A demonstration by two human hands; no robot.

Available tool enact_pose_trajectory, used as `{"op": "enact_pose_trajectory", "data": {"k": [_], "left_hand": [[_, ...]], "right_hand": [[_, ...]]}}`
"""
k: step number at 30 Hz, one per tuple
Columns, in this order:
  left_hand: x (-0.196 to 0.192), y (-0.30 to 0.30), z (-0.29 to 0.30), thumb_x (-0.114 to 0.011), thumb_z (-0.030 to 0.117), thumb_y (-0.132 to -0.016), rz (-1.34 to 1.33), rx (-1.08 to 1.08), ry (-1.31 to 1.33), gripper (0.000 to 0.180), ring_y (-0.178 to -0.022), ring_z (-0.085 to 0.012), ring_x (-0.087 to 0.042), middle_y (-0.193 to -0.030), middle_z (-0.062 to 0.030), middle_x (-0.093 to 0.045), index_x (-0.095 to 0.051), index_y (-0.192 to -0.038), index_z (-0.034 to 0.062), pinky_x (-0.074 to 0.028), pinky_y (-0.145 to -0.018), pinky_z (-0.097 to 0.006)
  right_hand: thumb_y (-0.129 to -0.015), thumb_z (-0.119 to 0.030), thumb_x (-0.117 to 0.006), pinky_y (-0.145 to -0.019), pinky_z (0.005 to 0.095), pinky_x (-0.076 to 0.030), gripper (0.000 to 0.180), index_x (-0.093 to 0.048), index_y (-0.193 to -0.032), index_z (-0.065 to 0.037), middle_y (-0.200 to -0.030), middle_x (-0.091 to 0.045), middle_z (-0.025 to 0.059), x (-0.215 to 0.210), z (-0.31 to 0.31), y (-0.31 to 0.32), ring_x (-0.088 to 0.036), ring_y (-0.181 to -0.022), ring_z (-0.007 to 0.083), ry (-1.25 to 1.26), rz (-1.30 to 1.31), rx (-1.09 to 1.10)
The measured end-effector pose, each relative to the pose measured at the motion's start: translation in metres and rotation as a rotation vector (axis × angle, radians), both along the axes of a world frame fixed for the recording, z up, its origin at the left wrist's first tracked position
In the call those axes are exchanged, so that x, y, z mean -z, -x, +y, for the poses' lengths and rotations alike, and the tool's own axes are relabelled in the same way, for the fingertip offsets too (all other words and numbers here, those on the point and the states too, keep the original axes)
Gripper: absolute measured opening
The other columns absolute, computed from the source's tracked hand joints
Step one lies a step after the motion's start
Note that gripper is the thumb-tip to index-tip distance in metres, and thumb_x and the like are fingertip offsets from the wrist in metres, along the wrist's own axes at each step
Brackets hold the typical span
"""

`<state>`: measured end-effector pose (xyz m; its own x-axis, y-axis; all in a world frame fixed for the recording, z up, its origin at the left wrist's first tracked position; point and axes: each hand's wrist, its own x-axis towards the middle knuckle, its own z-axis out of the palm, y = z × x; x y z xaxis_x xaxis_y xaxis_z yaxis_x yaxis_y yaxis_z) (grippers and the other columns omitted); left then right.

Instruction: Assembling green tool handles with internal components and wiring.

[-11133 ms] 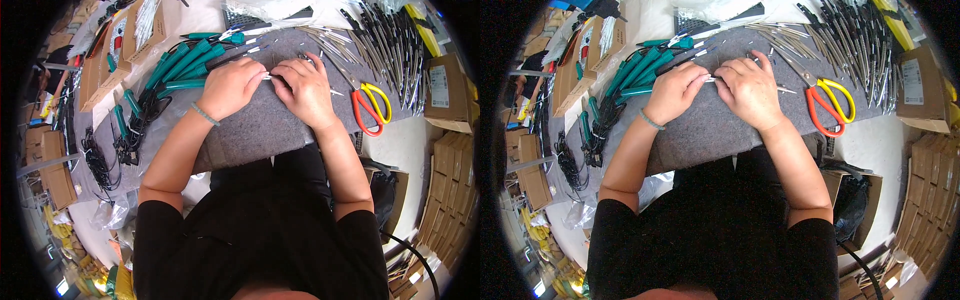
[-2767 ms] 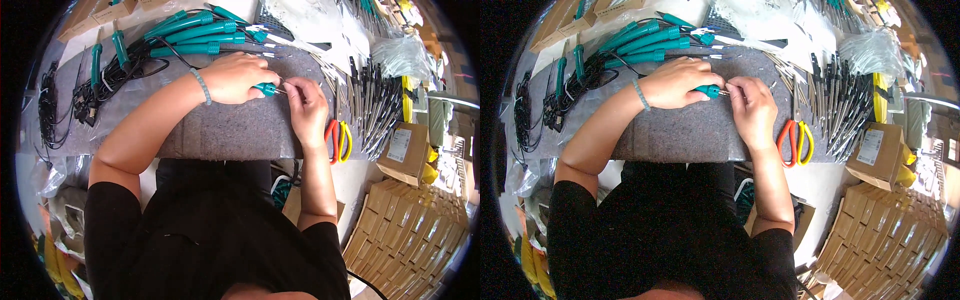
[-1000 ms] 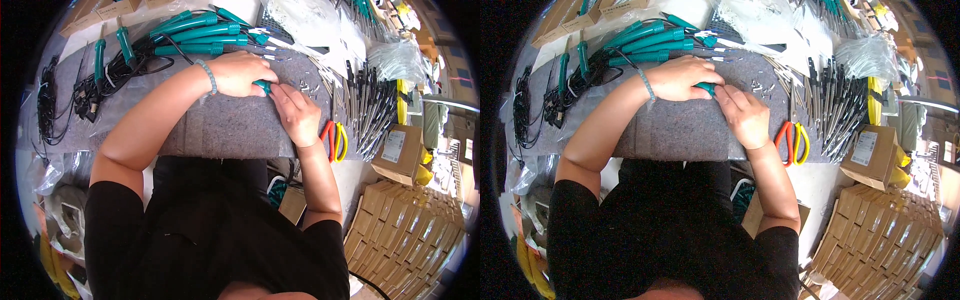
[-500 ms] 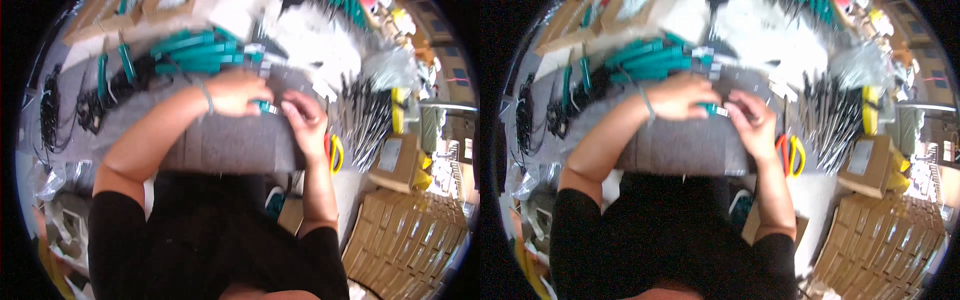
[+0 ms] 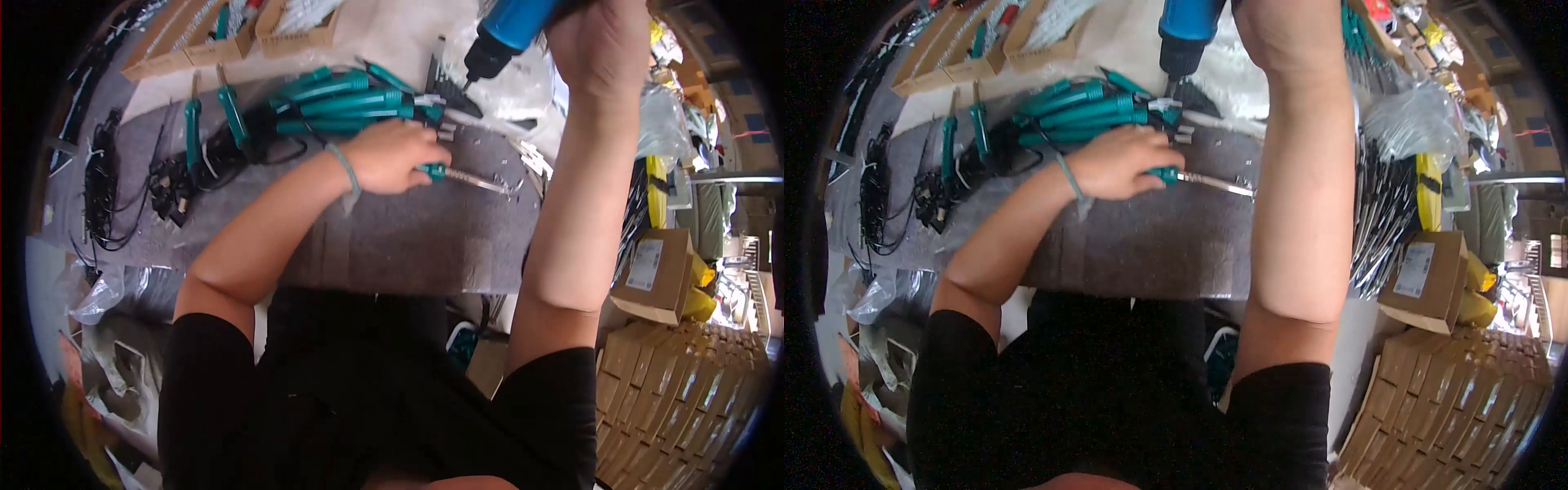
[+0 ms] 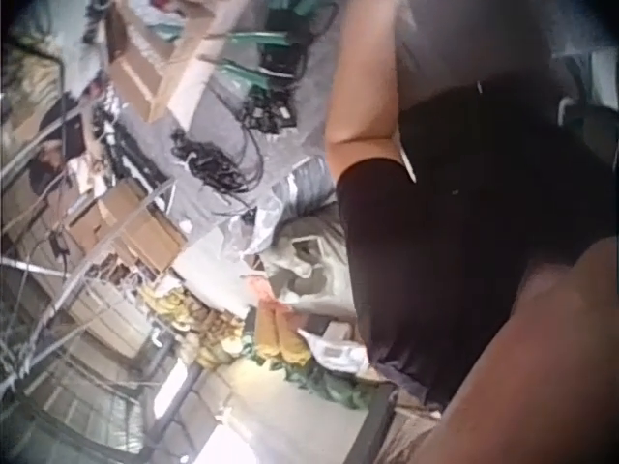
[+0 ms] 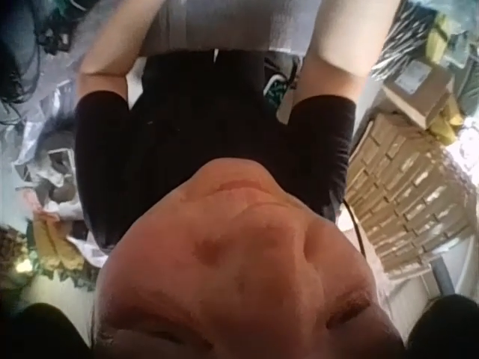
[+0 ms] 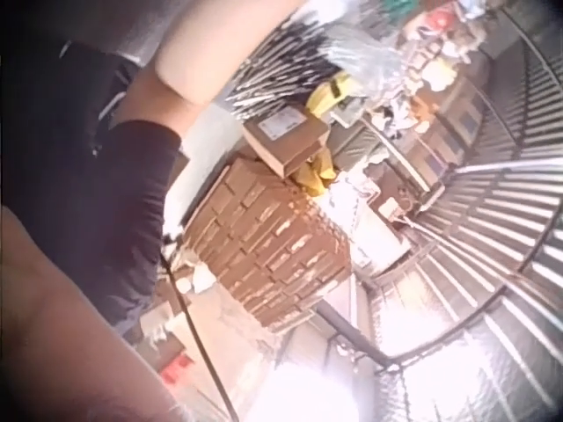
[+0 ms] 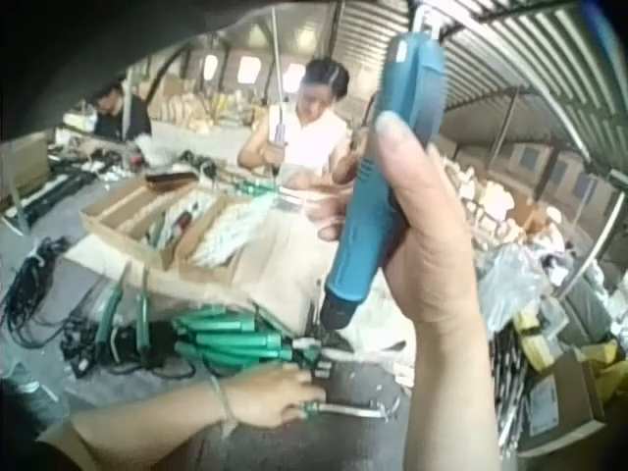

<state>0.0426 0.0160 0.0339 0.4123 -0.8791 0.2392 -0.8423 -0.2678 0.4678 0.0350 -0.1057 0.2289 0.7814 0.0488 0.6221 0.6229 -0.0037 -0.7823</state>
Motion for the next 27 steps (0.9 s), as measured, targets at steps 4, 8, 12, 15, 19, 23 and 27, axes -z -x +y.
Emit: {"op": "enact_pose_trajectory", "data": {"k": [4, 8, 12, 15, 19, 23, 27], "left_hand": [[0.005, -0.006, 0.007, -0.067, 0.016, -0.080, 0.054, -0.029, -0.063, 0.032, -0.099, -0.0303, -0.055, -0.099, -0.0097, -0.056, -0.059, -0.111, 0.0122, -0.044, -0.084, -0.042], [0.000, -0.004, 0.004, -0.066, 0.017, -0.082, 0.075, -0.051, -0.087, 0.031, -0.100, -0.0302, -0.056, -0.098, -0.0097, -0.056, -0.058, -0.112, 0.0115, -0.045, -0.085, -0.041], [-0.001, 0.001, 0.008, -0.065, 0.018, -0.084, 0.081, -0.099, -0.111, 0.025, -0.103, -0.0288, -0.057, -0.101, -0.0093, -0.058, -0.061, -0.109, 0.0129, -0.047, -0.087, -0.041], [-0.003, 0.004, 0.009, -0.066, 0.017, -0.083, 0.068, -0.122, -0.126, 0.026, -0.103, -0.0291, -0.058, -0.100, -0.0095, -0.059, -0.061, -0.108, 0.0120, -0.047, -0.087, -0.041], [0.001, 0.001, 0.008, -0.067, 0.017, -0.083, 0.066, -0.115, -0.129, 0.025, -0.101, -0.0300, -0.058, -0.100, -0.0096, -0.059, -0.062, -0.107, 0.0115, -0.048, -0.086, -0.042], [0.003, -0.002, 0.008, -0.067, 0.016, -0.082, 0.055, -0.102, -0.092, 0.021, -0.100, -0.0309, -0.058, -0.098, -0.0099, -0.058, -0.062, -0.101, 0.0098, -0.048, -0.085, -0.043], [0.006, -0.002, 0.007, -0.067, 0.015, -0.081, 0.042, -0.117, -0.044, 0.018, -0.099, -0.0313, -0.058, -0.097, -0.0101, -0.058, -0.062, -0.098, 0.0085, -0.048, -0.084, -0.043]], "right_hand": [[-0.096, -0.044, -0.045, -0.050, 0.0259, -0.046, 0.046, -0.047, -0.110, 0.000, -0.076, -0.056, 0.0088, 0.056, -0.002, 0.007, -0.055, -0.058, 0.0148, -0.163, -0.084, 0.087], [-0.093, -0.051, -0.048, -0.057, 0.0293, -0.047, 0.055, -0.049, -0.110, 0.001, -0.078, -0.056, 0.0099, 0.104, -0.041, 0.018, -0.056, -0.063, 0.0185, -0.238, 0.096, 0.053], [-0.087, -0.058, -0.056, -0.055, 0.0339, -0.048, 0.061, -0.051, -0.107, 0.000, -0.081, -0.057, 0.0123, 0.137, -0.041, 0.022, -0.057, -0.063, 0.0233, -0.140, 0.017, 0.064], [-0.084, -0.057, -0.060, -0.052, 0.0325, -0.047, 0.061, -0.052, -0.104, 0.000, -0.079, -0.057, 0.0129, 0.137, -0.026, 0.025, -0.056, -0.059, 0.0230, -0.184, 0.001, 0.132], [-0.084, -0.058, -0.059, -0.051, 0.0321, -0.047, 0.062, -0.052, -0.102, 0.001, -0.077, -0.057, 0.0136, 0.137, -0.027, 0.021, -0.055, -0.057, 0.0224, -0.221, 0.011, 0.139], [-0.084, -0.057, -0.059, -0.051, 0.0323, -0.047, 0.062, -0.052, -0.101, 0.002, -0.076, -0.057, 0.0138, 0.141, -0.027, 0.018, -0.056, -0.056, 0.0222, -0.184, 0.012, 0.130], [-0.085, -0.056, -0.059, -0.050, 0.0319, -0.047, 0.061, -0.052, -0.100, 0.002, -0.075, -0.057, 0.0137, 0.140, -0.026, 0.015, -0.056, -0.055, 0.0218, -0.199, 0.007, 0.130]]}}
